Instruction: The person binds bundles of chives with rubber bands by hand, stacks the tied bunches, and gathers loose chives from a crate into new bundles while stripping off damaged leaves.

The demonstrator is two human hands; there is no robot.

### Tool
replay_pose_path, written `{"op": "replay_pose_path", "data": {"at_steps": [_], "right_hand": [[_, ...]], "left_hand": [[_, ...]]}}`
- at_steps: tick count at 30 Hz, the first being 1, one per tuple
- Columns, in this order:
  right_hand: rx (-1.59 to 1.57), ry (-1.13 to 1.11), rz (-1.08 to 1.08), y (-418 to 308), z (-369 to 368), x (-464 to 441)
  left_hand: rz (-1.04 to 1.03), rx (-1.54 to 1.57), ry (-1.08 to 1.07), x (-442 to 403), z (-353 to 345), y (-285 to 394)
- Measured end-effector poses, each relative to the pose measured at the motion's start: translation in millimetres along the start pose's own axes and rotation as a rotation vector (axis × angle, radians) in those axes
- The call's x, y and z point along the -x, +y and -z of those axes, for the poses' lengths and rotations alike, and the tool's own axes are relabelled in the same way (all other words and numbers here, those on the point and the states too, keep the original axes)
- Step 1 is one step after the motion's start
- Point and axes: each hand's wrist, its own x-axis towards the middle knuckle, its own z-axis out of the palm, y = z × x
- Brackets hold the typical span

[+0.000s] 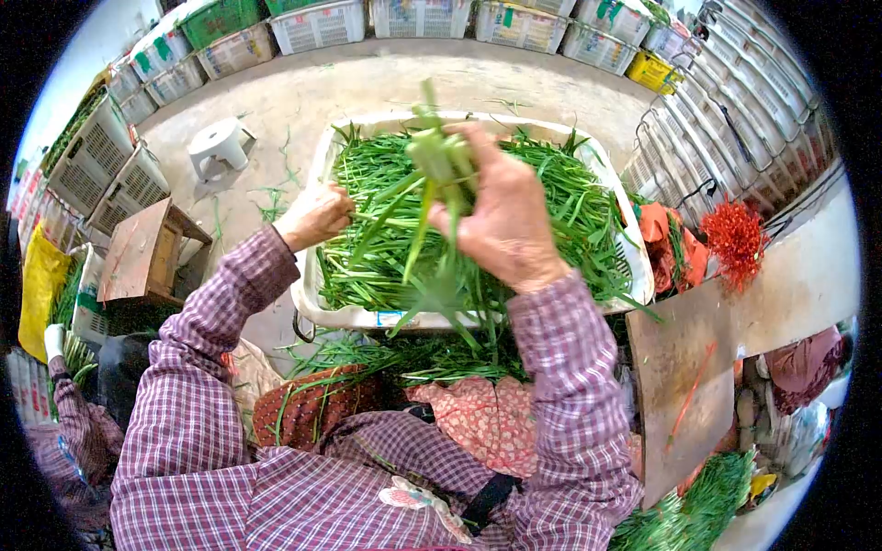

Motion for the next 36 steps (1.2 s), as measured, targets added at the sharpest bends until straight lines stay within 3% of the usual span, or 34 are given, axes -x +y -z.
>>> {"op": "replay_pose_path", "data": {"at_steps": [2, 4, 8, 10, 11, 14, 16, 17, 23, 28, 29, 31, 32, 35, 36], "right_hand": [[0.024, -0.027, 0.036, 5, -22, 1], [0.037, -0.081, -0.02, 4, -38, 3], [0.065, 0.054, 0.127, 2, -52, 16], [0.007, 0.039, -0.02, -1, -46, 24], [0.018, 0.048, -0.025, 0, -41, 26], [0.131, 0.194, -0.038, 6, -17, 31], [0.129, 0.337, 0.008, 7, 16, 30], [0.086, 0.384, 0.028, 7, 33, 29], [-0.12, 0.535, 0.062, -14, 109, 46], [0.101, 0.755, 0.151, -33, 170, 65], [0.065, 0.841, 0.228, -38, 186, 66], [0.128, 0.946, 0.317, -60, 220, 72], [0.23, 0.968, 0.327, -75, 238, 75], [0.132, 1.087, 0.371, -122, 272, 92], [-0.396, 1.085, 0.285, -139, 266, 95]], "left_hand": [[-0.032, 0.11, 0.007, 4, 44, 19], [-0.149, 0.363, 0.146, 6, 74, 38], [-0.308, 0.619, 0.176, -4, 89, 61], [-0.252, 0.563, 0.131, -8, 96, 70], [-0.274, 0.684, 0.124, -12, 100, 77], [-0.297, 0.889, -0.062, -17, 129, 100], [-0.351, 1.218, 0.028, -19, 139, 127], [-0.39, 1.152, -0.097, -22, 157, 134], [-0.626, 0.948, 0.113, -56, 200, 201], [-0.833, 0.635, 0.261, -59, 249, 259], [-0.905, 0.665, 0.043, -64, 274, 260], [-0.952, 0.703, -0.004, -61, 295, 280], [-0.984, 0.696, 0.052, -56, 302, 289], [-1.055, 0.693, 0.534, -12, 318, 320], [-1.1, 0.659, 0.63, -16, 324, 323]]}}
